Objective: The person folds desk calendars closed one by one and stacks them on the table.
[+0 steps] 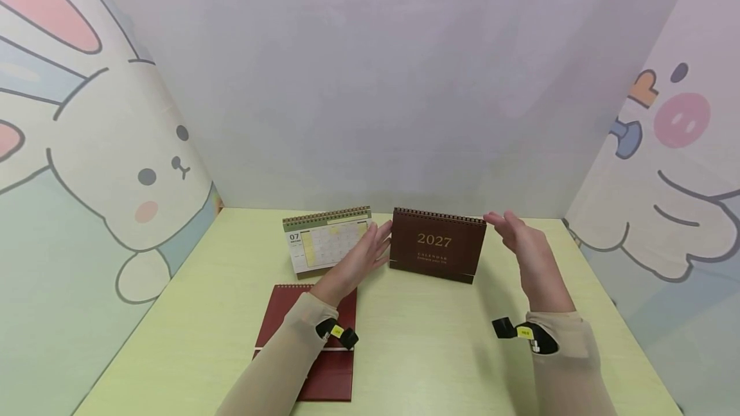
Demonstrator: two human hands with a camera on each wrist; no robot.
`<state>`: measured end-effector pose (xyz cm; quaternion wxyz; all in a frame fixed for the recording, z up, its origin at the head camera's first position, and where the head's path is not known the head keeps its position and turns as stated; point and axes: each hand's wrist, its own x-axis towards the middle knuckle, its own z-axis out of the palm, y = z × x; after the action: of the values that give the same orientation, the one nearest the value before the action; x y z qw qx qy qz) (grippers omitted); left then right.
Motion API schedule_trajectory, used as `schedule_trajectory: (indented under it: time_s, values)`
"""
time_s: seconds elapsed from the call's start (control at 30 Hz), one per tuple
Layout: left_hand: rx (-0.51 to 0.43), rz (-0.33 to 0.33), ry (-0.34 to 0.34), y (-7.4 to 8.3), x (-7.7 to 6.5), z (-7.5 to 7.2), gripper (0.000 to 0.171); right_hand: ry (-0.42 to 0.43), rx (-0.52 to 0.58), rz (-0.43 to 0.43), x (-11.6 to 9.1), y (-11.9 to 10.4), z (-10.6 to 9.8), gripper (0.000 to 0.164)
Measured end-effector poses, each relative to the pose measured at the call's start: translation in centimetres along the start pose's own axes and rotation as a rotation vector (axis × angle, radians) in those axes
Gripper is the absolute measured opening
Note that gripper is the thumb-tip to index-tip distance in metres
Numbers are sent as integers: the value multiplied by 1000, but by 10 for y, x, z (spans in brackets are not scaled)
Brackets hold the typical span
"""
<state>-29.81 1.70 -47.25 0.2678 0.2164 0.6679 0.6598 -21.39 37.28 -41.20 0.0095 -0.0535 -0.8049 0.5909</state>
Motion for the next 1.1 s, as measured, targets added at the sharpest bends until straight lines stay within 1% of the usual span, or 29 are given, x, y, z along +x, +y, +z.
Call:
schedule_trajectory:
  time_s: [0.13,0.27,0.3,0.43,0.57,0.63,0.7,0.87,1.0,1.1]
  values:
    - [-3,1,0,0,-1,0,92,-16,27,41,0,-4,3,78]
    - [5,3,-2,1,-2,0,96,-14,19,62,-1,-6,5,78]
    - [8,4,-3,1,-2,0,96,-7,12,64,-1,-6,6,78]
    - [20,11,-5,2,-2,-1,94,8,-59,28,1,-3,8,77]
    - [30,11,-5,2,-2,-1,89,-41,-95,5,7,4,10,82]
    - [33,7,-3,2,-2,-1,88,-75,-96,9,11,8,12,86]
    - [36,2,-1,0,-2,-1,87,-91,-118,15,14,13,14,86]
    - [36,6,4,-2,-1,-1,85,-75,-174,9,21,24,21,77]
    - [37,5,5,-3,-1,-2,86,-28,-209,-1,24,30,26,66]
    - [40,8,10,-3,-1,-2,85,4,-219,7,26,34,28,60]
